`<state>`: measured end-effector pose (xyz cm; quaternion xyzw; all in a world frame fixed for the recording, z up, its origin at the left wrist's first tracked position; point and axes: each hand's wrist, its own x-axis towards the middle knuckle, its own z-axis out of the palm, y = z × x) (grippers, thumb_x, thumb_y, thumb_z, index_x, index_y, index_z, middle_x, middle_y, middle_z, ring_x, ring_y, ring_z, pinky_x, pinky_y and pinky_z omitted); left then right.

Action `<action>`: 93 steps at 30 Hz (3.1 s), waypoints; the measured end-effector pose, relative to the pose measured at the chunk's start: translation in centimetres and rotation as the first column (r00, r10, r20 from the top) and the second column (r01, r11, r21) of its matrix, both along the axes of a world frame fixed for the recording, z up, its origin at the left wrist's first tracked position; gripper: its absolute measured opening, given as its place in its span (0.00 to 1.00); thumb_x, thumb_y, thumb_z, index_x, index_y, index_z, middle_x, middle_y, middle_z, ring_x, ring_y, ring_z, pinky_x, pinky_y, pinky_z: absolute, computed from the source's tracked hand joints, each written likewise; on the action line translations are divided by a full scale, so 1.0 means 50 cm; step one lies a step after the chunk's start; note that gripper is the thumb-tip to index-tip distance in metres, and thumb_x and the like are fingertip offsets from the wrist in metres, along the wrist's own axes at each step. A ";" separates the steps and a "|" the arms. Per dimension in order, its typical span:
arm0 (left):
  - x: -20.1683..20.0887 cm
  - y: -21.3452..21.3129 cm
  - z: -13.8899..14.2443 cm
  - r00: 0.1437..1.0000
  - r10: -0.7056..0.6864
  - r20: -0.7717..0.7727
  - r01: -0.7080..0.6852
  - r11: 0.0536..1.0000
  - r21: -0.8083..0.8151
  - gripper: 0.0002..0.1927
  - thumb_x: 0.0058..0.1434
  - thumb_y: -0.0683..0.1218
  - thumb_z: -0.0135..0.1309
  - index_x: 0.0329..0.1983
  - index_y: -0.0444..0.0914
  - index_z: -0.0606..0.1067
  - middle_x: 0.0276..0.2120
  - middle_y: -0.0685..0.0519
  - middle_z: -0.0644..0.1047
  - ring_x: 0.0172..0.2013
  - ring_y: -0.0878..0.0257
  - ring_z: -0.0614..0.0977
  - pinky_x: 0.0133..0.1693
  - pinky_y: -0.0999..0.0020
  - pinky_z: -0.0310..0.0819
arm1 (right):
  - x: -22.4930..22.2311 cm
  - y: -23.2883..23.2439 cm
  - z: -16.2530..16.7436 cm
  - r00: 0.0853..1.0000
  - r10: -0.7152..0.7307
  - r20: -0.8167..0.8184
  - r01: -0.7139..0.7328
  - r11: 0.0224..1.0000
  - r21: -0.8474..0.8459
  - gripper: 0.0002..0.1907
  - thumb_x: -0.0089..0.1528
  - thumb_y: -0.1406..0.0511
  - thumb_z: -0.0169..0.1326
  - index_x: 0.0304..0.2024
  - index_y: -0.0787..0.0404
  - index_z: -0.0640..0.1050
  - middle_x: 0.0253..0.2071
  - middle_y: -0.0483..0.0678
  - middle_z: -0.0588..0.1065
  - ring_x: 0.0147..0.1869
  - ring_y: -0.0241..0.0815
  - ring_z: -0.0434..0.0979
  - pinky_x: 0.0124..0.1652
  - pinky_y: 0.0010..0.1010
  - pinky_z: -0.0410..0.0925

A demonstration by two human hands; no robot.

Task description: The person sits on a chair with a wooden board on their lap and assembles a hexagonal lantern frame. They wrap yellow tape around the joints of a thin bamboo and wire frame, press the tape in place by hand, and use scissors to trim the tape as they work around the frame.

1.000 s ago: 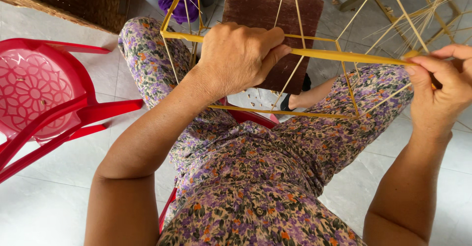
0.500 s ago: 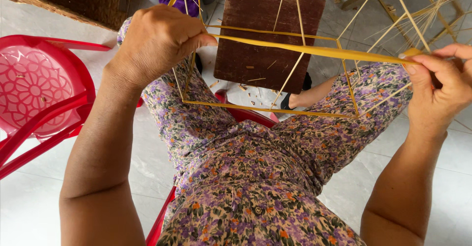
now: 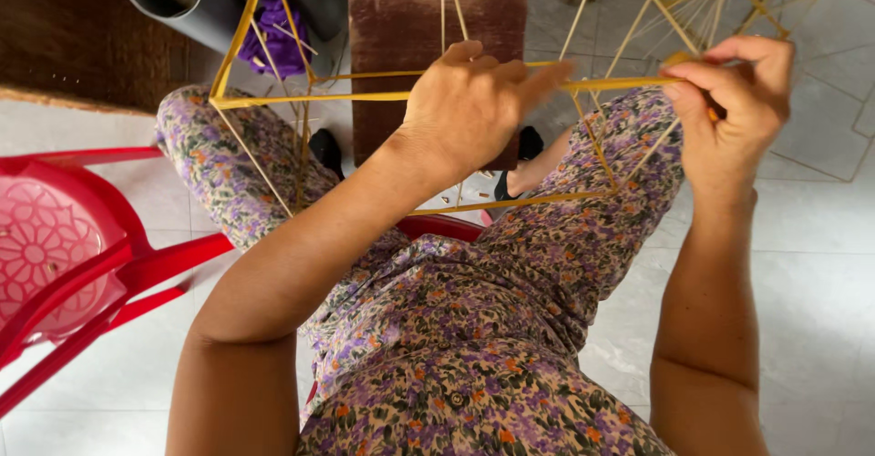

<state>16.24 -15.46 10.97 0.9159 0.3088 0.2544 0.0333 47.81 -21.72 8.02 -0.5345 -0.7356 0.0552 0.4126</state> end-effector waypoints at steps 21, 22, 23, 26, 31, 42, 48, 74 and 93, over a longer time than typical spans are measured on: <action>0.272 0.003 -0.024 0.997 0.000 0.074 -0.001 1.000 0.013 0.10 0.59 0.46 0.57 0.44 0.42 0.74 0.29 0.53 0.79 0.24 0.58 0.84 0.21 0.65 0.76 | 0.013 -0.048 -0.021 0.860 -0.134 -0.493 -0.015 0.958 -0.287 0.18 0.62 0.71 0.62 0.53 0.69 0.73 0.49 0.48 0.75 0.50 0.32 0.76 0.49 0.24 0.71; 0.262 0.000 -0.017 0.997 -0.012 0.079 0.011 1.000 0.008 0.10 0.59 0.46 0.57 0.44 0.43 0.75 0.27 0.54 0.80 0.22 0.58 0.84 0.20 0.65 0.76 | 0.020 -0.056 -0.029 0.865 -0.106 -0.491 -0.056 0.951 -0.303 0.14 0.64 0.72 0.62 0.50 0.69 0.74 0.47 0.48 0.75 0.49 0.33 0.77 0.49 0.25 0.72; 0.258 -0.008 -0.008 0.997 -0.030 0.069 0.033 0.999 -0.041 0.09 0.62 0.50 0.57 0.43 0.43 0.75 0.27 0.54 0.80 0.22 0.59 0.84 0.20 0.64 0.75 | 0.029 -0.068 -0.033 0.869 -0.077 -0.489 -0.096 0.943 -0.319 0.10 0.67 0.72 0.63 0.46 0.70 0.76 0.46 0.49 0.76 0.49 0.34 0.77 0.49 0.25 0.73; 0.233 -0.047 0.033 0.985 -0.095 0.147 0.110 0.990 -0.094 0.11 0.68 0.55 0.57 0.40 0.43 0.76 0.26 0.54 0.79 0.23 0.60 0.83 0.22 0.63 0.74 | 0.052 -0.091 -0.015 0.866 0.002 -0.500 -0.158 0.950 -0.269 0.09 0.67 0.72 0.64 0.44 0.71 0.76 0.50 0.50 0.75 0.53 0.36 0.76 0.53 0.25 0.71; 0.144 -0.097 0.109 0.862 -0.312 0.400 0.277 0.950 0.145 0.08 0.67 0.51 0.60 0.38 0.44 0.76 0.31 0.56 0.76 0.32 0.60 0.82 0.30 0.62 0.75 | 0.017 -0.103 0.096 0.870 0.187 -0.456 -0.224 0.974 -0.028 0.24 0.63 0.48 0.59 0.35 0.63 0.73 0.58 0.48 0.75 0.69 0.44 0.75 0.68 0.38 0.68; -0.065 -0.130 0.134 0.697 -0.631 0.340 0.568 0.776 0.276 0.10 0.71 0.53 0.59 0.42 0.44 0.75 0.36 0.58 0.69 0.33 0.65 0.77 0.30 0.65 0.71 | -0.157 -0.117 0.180 0.930 0.316 -0.189 -0.309 0.949 0.062 0.25 0.63 0.50 0.62 0.26 0.61 0.73 0.37 0.47 0.77 0.46 0.45 0.78 0.58 0.35 0.64; -0.206 -0.148 0.097 0.836 -0.501 0.223 0.407 0.839 0.360 0.17 0.69 0.56 0.59 0.35 0.40 0.71 0.32 0.54 0.67 0.34 0.59 0.76 0.36 0.63 0.73 | -0.232 -0.178 0.110 0.958 0.282 -0.048 -0.276 0.956 0.100 0.19 0.65 0.54 0.65 0.32 0.62 0.77 0.35 0.48 0.77 0.41 0.39 0.75 0.40 0.29 0.64; -0.401 -0.288 0.016 0.746 -0.025 0.666 0.323 0.888 -0.328 0.16 0.58 0.52 0.66 0.48 0.44 0.82 0.45 0.58 0.83 0.60 0.54 0.82 0.72 0.46 0.66 | -0.472 -0.251 0.220 0.812 0.578 -0.079 -0.584 0.800 -0.137 0.19 0.52 0.60 0.70 0.32 0.62 0.74 0.44 0.52 0.78 0.50 0.50 0.80 0.63 0.51 0.63; -0.398 -0.315 0.037 0.826 0.084 0.557 0.174 0.902 -0.394 0.07 0.64 0.46 0.66 0.41 0.41 0.79 0.41 0.57 0.82 0.63 0.50 0.79 0.72 0.41 0.64 | -0.010 -0.350 0.251 0.874 0.345 0.342 -0.138 0.851 -0.507 0.31 0.51 0.61 0.67 0.57 0.56 0.78 0.41 0.48 0.80 0.43 0.40 0.83 0.54 0.35 0.71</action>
